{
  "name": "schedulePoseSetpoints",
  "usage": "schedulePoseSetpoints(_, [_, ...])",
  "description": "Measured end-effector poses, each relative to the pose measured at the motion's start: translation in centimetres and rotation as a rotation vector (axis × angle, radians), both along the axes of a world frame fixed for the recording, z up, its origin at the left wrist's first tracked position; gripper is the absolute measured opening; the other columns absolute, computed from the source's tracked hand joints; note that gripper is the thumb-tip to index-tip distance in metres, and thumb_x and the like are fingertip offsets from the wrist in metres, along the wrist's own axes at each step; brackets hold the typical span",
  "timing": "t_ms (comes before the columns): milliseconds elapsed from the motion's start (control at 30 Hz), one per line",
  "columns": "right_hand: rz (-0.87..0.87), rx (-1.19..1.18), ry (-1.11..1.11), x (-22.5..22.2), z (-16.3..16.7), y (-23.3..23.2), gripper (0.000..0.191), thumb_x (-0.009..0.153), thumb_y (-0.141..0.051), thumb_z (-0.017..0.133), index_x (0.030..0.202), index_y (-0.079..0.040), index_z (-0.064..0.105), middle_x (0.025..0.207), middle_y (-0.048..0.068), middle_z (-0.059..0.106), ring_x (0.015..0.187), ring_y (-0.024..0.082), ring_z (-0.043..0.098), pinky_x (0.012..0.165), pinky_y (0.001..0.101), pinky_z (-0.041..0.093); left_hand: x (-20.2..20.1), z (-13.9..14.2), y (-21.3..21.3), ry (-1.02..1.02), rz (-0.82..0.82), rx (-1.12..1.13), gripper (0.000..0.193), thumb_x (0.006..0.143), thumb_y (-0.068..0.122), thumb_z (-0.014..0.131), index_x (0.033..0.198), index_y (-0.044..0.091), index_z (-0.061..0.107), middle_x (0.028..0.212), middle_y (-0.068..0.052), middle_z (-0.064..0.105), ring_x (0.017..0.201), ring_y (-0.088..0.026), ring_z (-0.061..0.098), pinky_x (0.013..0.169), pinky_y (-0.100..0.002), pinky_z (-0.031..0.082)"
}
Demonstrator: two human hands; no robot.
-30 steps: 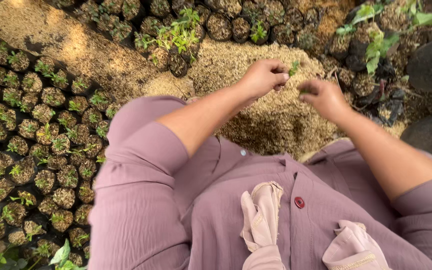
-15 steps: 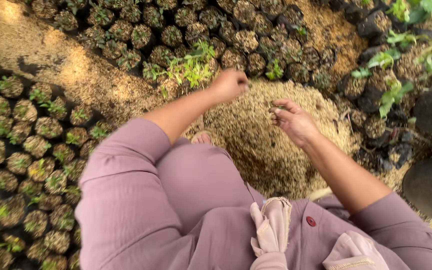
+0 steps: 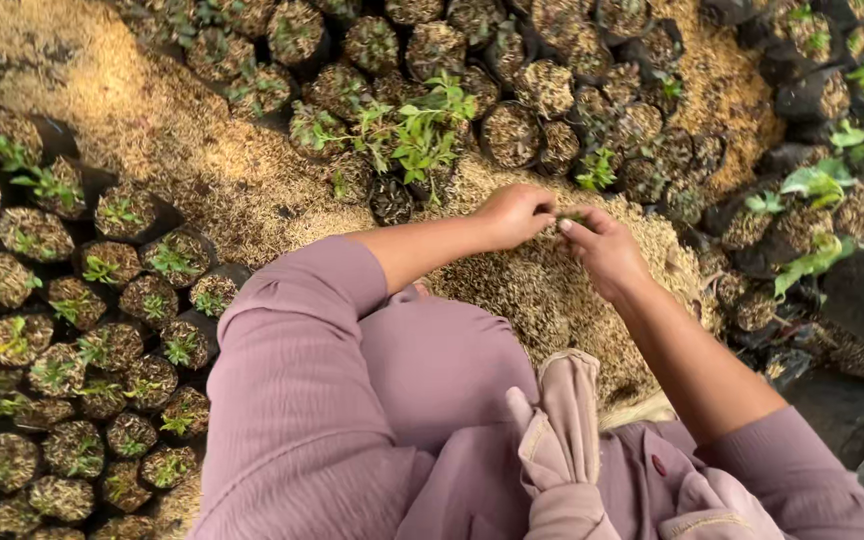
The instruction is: The person spreads a layer of rice husks around small potted seedlings. They pick up the husks by hand and place them between and around the black nursery bags, occasionally adjusting the seedlings to ensure even coverage.
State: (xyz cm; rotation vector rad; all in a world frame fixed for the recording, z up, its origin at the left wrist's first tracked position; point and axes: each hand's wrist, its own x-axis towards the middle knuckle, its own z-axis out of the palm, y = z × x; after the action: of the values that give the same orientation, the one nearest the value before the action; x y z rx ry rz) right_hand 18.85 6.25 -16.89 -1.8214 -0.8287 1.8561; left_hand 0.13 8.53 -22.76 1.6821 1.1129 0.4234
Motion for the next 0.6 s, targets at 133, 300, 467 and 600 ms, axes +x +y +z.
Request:
schedulePoseSetpoints(133, [-0.067,0.046,0.02,1.5,-0.5,0.4,0.017,0.101,-0.007,0.063,0.117,-0.005,0.064,0.106,0.005,0.066,0.09,0.013,0.063,0.079,0.0271,0.054,-1.0,1.0,0.8,0.022,0.166,0.053,0.013,0.093,0.024,0.069,0.095,0.012,0.068,0.096,-0.005,0.064,0.089,-0.021,0.06,0.083,-0.043,0.052])
schedulePoseSetpoints(300, [-0.086,0.013,-0.079,3.4,-0.9,0.7,0.012,0.1,-0.007,0.062,0.112,-0.007,0.063,0.104,0.004,0.066,0.091,0.013,0.065,0.082,0.0288,0.058,-7.3,-0.1,2.7,0.395,0.565,0.474,0.039,0.085,0.022,0.072,0.12,0.009,0.06,0.123,-0.015,0.059,0.119,-0.03,0.054,0.105,-0.051,0.038])
schedulePoseSetpoints(467, [-0.068,0.032,-0.037,3.9,-1.9,-0.1,0.006,0.103,-0.006,0.063,0.108,-0.006,0.064,0.099,0.005,0.066,0.087,0.014,0.061,0.079,0.0284,0.054,-9.8,-1.7,0.9,0.445,0.489,0.192,0.059,0.098,0.029,0.07,0.143,-0.001,0.048,0.141,-0.02,0.052,0.134,-0.033,0.048,0.118,-0.054,0.034])
schedulePoseSetpoints(600, [-0.048,0.013,-0.092,3.4,-2.2,-0.4,0.007,0.101,-0.006,0.062,0.108,-0.007,0.064,0.098,0.003,0.067,0.086,0.013,0.061,0.078,0.028,0.052,-8.0,-2.0,-0.9,0.452,0.39,0.231,0.059,0.092,0.029,0.07,0.137,-0.004,0.05,0.141,-0.024,0.049,0.132,-0.039,0.044,0.111,-0.055,0.033])
